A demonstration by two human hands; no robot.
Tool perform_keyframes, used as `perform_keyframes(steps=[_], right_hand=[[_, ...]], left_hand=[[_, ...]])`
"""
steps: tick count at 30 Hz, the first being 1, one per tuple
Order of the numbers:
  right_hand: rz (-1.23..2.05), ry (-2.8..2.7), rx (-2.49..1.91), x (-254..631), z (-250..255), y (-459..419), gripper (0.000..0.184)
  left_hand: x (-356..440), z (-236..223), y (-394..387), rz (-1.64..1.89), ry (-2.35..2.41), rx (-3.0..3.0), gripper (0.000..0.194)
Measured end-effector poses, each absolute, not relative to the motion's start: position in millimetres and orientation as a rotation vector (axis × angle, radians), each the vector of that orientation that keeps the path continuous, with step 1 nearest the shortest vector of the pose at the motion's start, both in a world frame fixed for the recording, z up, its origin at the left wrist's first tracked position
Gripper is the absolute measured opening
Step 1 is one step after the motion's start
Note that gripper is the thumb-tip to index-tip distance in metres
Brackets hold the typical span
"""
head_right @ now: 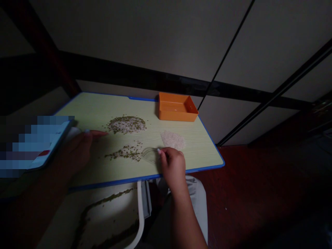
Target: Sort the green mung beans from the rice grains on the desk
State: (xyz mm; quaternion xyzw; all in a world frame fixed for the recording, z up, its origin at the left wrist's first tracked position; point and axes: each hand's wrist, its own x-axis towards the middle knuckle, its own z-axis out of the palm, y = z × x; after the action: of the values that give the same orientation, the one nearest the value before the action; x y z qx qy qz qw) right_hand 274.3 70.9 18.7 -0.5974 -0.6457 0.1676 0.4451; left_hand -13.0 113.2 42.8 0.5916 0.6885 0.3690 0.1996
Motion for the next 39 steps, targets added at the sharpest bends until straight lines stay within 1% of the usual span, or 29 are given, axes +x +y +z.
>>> perform_keyframes(steps=[8,16,29,36,39], right_hand=[[0.488,-1.570,-1.385,274,18,72,0.027],[0.513,-1.557,-1.384,277,18,67,0.026],[0.390,-1.610,-1.424,274,15,70,0.027],[0.398,-1.639,-1.381,274,17,69,0.026],[0.395,-1.647,-1.387,274,17,70,0.026]], left_hand=[[-18,32,119,1.071,1.908,1.647,0.061],[-16,37,115,1.067,1.926,1.623,0.062],[-12,40,115,1.070,1.933,1.630,0.063],[-17,33,117,1.083,1.907,1.645,0.069],[-17,33,117,1.082,1.901,1.657,0.067]])
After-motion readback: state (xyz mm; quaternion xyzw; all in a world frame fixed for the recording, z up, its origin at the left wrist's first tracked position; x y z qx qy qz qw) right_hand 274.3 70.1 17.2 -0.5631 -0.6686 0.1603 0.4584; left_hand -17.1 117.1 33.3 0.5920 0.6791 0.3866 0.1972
